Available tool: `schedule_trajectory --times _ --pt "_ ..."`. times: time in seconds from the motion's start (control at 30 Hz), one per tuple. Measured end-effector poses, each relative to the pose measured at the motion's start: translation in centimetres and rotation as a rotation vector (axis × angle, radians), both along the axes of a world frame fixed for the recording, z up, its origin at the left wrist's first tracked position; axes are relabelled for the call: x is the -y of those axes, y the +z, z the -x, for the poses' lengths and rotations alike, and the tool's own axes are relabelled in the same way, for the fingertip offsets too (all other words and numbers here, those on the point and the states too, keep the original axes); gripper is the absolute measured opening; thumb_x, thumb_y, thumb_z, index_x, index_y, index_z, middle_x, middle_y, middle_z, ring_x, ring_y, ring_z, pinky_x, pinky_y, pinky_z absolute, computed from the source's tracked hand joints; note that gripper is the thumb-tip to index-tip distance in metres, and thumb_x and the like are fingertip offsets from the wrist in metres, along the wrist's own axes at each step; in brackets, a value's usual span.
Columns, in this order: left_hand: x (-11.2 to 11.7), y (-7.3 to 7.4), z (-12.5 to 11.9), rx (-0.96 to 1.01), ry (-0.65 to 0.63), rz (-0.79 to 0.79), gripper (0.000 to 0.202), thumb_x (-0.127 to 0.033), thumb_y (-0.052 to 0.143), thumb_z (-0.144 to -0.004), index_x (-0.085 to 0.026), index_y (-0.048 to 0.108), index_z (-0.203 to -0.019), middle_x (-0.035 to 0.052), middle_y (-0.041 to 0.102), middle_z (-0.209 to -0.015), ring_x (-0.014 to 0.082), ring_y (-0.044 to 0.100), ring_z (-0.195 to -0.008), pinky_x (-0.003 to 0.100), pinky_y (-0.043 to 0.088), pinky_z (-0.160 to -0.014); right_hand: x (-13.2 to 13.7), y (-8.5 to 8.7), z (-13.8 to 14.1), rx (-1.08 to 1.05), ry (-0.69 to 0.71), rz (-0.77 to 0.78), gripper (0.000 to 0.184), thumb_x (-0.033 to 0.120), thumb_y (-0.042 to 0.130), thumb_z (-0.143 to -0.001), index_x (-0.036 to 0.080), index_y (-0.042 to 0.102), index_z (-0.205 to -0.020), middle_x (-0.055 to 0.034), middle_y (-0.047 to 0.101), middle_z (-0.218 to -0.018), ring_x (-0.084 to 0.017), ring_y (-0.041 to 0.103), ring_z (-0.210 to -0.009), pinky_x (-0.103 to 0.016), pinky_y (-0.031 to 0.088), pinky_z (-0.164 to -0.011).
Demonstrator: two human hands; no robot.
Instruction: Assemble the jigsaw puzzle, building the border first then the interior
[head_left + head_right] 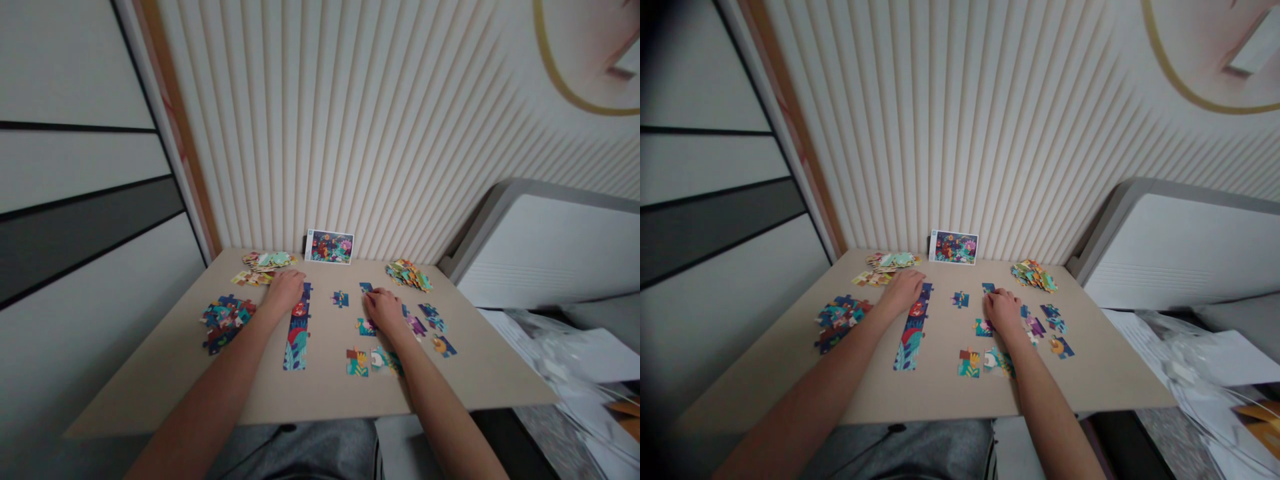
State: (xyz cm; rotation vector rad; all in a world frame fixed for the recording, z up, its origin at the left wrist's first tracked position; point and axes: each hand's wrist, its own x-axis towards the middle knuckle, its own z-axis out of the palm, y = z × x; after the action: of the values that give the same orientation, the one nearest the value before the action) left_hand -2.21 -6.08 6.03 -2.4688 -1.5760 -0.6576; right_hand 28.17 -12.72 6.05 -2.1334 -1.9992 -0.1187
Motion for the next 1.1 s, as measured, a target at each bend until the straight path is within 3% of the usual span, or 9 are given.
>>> schedule_trajectory --times 0.13,0.37,0.63,0.73,0.97,1.1 --pt "0.6 -0.6 -1.3 -0.063 -0.12 0.049 0.024 -0.02 0.05 -0.097 -0.02 0.072 -0.108 0.0106 0.071 -0.107 0.0246 0.064 -0.107 0.037 0.045 -0.094 -0.1 -0.2 0.2 0.006 0.008 0.001 0.039 0.042 0.041 -0.105 0.026 0.075 -0.112 -0.0115 0.066 -0.124 -0.027 0.056 -0.115 -0.039 0.037 -0.098" --pt "1.0 -1.4 -2.3 -0.067 -0.065 0.039 0.024 -0.019 0.049 -0.097 -0.018 0.072 -0.103 0.0121 0.069 -0.106 0.0255 0.063 -0.106 0.038 0.046 -0.092 -0.1 -0.2 0.5 0.017 0.016 -0.017 0.04 0.043 0.039 -0.105 0.025 0.074 -0.114 -0.0119 0.064 -0.125 -0.027 0.056 -0.113 -0.039 0.037 -0.096" --pt "1.2 -1.2 -2.3 -0.051 -0.032 0.04 0.025 -0.015 0.047 -0.097 -0.019 0.07 -0.105 0.0112 0.07 -0.105 0.0249 0.063 -0.108 0.037 0.046 -0.093 0.4 0.0 1.0 0.033 -0.001 -0.065 0.036 0.039 0.043 -0.103 0.025 0.073 -0.118 -0.0122 0.062 -0.131 -0.028 0.054 -0.117 -0.041 0.036 -0.099" --pt "1.3 -0.6 -1.9 -0.041 -0.022 0.036 0.026 -0.012 0.047 -0.095 -0.019 0.07 -0.105 0.0119 0.07 -0.107 0.0259 0.063 -0.109 0.039 0.045 -0.095 0.6 0.1 1.2 -0.01 0.092 -0.124 0.034 0.036 0.046 -0.102 0.026 0.07 -0.124 -0.0101 0.062 -0.134 -0.026 0.053 -0.12 -0.04 0.035 -0.102" --pt "1.6 2.1 -0.3 -0.054 -0.062 0.082 0.025 -0.018 0.048 -0.097 -0.02 0.072 -0.104 0.0108 0.072 -0.103 0.0243 0.067 -0.103 0.036 0.048 -0.091 1.0 0.3 1.9 -0.098 0.395 -0.035 0.034 0.031 0.045 -0.103 0.027 0.071 -0.124 -0.0078 0.065 -0.13 -0.022 0.055 -0.121 -0.036 0.038 -0.104" --pt "3.6 1.7 0.7 -0.115 -0.15 0.092 0.021 -0.024 0.052 -0.097 -0.02 0.072 -0.102 0.0111 0.072 -0.103 0.0255 0.067 -0.101 0.038 0.048 -0.093 1.0 0.0 2.0 -0.112 0.509 -0.007 0.035 0.03 0.047 -0.102 0.027 0.067 -0.131 -0.0067 0.064 -0.135 -0.022 0.053 -0.125 -0.038 0.036 -0.108"
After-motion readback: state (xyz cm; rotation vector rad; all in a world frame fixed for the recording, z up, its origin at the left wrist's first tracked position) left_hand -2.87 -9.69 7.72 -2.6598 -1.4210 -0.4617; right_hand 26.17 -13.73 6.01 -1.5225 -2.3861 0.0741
